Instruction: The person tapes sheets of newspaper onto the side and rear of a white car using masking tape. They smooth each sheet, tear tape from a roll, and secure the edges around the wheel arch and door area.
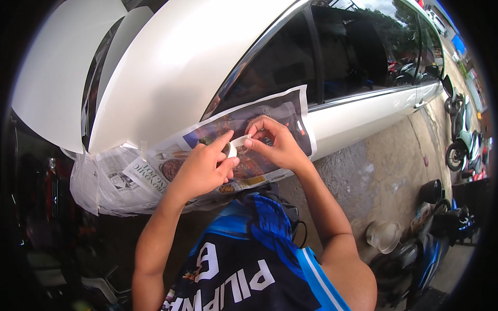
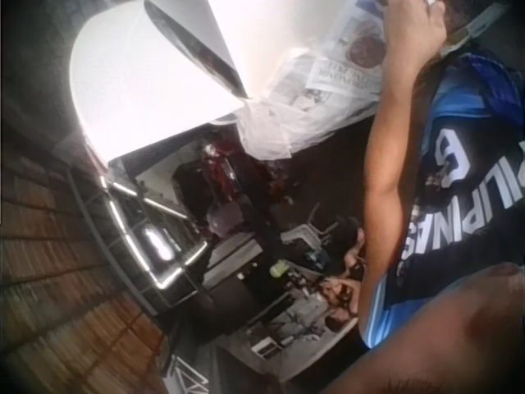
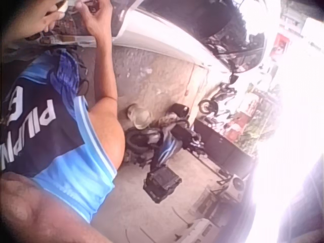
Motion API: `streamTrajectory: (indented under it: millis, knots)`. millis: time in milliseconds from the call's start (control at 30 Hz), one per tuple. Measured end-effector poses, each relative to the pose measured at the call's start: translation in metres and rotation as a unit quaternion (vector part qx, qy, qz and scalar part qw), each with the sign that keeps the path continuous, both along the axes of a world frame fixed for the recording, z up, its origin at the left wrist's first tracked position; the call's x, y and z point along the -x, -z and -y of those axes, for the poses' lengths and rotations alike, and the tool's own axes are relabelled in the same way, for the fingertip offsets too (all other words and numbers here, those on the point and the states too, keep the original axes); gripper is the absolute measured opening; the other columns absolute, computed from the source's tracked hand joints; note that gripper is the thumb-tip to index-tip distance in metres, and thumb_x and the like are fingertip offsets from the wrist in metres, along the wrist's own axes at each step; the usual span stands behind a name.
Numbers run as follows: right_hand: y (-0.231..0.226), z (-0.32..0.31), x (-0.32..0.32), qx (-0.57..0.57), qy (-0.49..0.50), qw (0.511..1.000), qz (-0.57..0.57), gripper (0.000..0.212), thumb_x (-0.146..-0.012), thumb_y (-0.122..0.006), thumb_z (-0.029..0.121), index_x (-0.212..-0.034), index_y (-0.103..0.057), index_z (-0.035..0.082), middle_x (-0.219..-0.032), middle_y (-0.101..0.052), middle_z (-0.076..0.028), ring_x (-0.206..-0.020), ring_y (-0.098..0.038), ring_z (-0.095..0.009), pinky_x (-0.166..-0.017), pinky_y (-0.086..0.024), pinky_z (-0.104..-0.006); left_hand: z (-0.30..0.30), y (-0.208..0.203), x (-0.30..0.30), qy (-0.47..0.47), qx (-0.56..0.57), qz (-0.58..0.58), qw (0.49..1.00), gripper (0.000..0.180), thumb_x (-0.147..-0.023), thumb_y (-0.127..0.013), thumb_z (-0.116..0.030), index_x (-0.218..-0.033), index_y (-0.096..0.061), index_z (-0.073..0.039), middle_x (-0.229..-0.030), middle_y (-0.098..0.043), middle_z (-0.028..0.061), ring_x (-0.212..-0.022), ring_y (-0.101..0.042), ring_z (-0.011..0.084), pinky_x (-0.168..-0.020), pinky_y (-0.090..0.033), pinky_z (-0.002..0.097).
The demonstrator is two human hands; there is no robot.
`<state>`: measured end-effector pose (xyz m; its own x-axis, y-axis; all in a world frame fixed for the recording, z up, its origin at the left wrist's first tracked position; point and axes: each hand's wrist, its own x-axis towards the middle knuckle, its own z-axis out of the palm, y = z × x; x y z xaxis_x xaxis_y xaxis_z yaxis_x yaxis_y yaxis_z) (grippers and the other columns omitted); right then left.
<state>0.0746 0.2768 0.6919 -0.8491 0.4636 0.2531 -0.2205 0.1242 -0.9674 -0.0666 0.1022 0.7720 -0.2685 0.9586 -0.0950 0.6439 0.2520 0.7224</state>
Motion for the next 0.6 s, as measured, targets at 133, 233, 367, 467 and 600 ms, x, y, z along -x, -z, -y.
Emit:
streamTrajectory:
  millis: [133, 233, 367, 467, 600]
  knots:
    - [-0.001, -0.011, 0.018, -0.191, 0.148, 0.97, 0.0, 0.012, -0.094, -0.076, 0.004, -0.093, -0.065, -0.001, -0.092, -0.068, -0.008, -0.086, -0.067, -0.015, -0.077, -0.054, -0.0294, -0.023, -0.02, 0.008, -0.048, 0.147, 0.003, 0.988, 0.028, -0.101, -0.061, -0.018, -0.112, -0.067, 0.007, -0.066, -0.072, 0.0159, -0.056, -0.072, 0.0247, -0.061, -0.058, 0.0387]
    - [0.003, -0.017, 0.039, -0.247, 0.259, 0.933, -0.041, 0.011, -0.096, -0.073, 0.002, -0.095, -0.063, -0.001, -0.086, -0.067, -0.008, -0.077, -0.07, -0.014, -0.069, -0.053, -0.0277, -0.053, -0.027, 0.016, -0.098, 0.137, 0.018, 0.985, 0.027, -0.102, -0.06, -0.019, -0.09, -0.071, 0.003, -0.063, -0.072, 0.0122, -0.05, -0.07, 0.019, -0.054, -0.057, 0.034]
    - [0.007, -0.021, 0.053, -0.232, 0.32, 0.916, -0.067, 0.012, -0.097, -0.071, 0.002, -0.096, -0.06, 0.001, -0.086, -0.066, -0.008, -0.065, -0.071, -0.015, -0.058, -0.052, -0.0282, -0.077, -0.028, 0.019, -0.157, 0.118, 0.003, 0.98, 0.03, -0.101, -0.06, -0.018, -0.083, -0.074, 0.001, -0.057, -0.07, 0.0085, -0.048, -0.069, 0.0185, -0.056, -0.058, 0.0333]
    - [0.006, -0.023, 0.055, -0.246, 0.343, 0.903, -0.083, 0.012, -0.095, -0.071, 0.001, -0.094, -0.059, 0.001, -0.086, -0.064, -0.009, -0.061, -0.07, -0.017, -0.054, -0.051, -0.0304, -0.086, -0.023, 0.025, -0.163, 0.112, -0.032, 0.98, 0.03, -0.1, -0.06, -0.02, -0.083, -0.076, -0.001, -0.057, -0.07, 0.0078, -0.052, -0.071, 0.0202, -0.062, -0.059, 0.0359]
    - [0.004, -0.023, 0.059, -0.287, 0.371, 0.879, -0.087, 0.014, -0.093, -0.075, 0.002, -0.095, -0.061, 0.001, -0.085, -0.065, -0.008, -0.059, -0.07, -0.016, -0.051, -0.051, -0.0287, -0.097, -0.008, 0.027, -0.182, 0.11, -0.16, 0.964, 0.034, -0.101, -0.058, -0.025, -0.083, -0.079, -0.005, -0.059, -0.072, 0.0065, -0.067, -0.075, 0.0214, -0.076, -0.06, 0.0381]
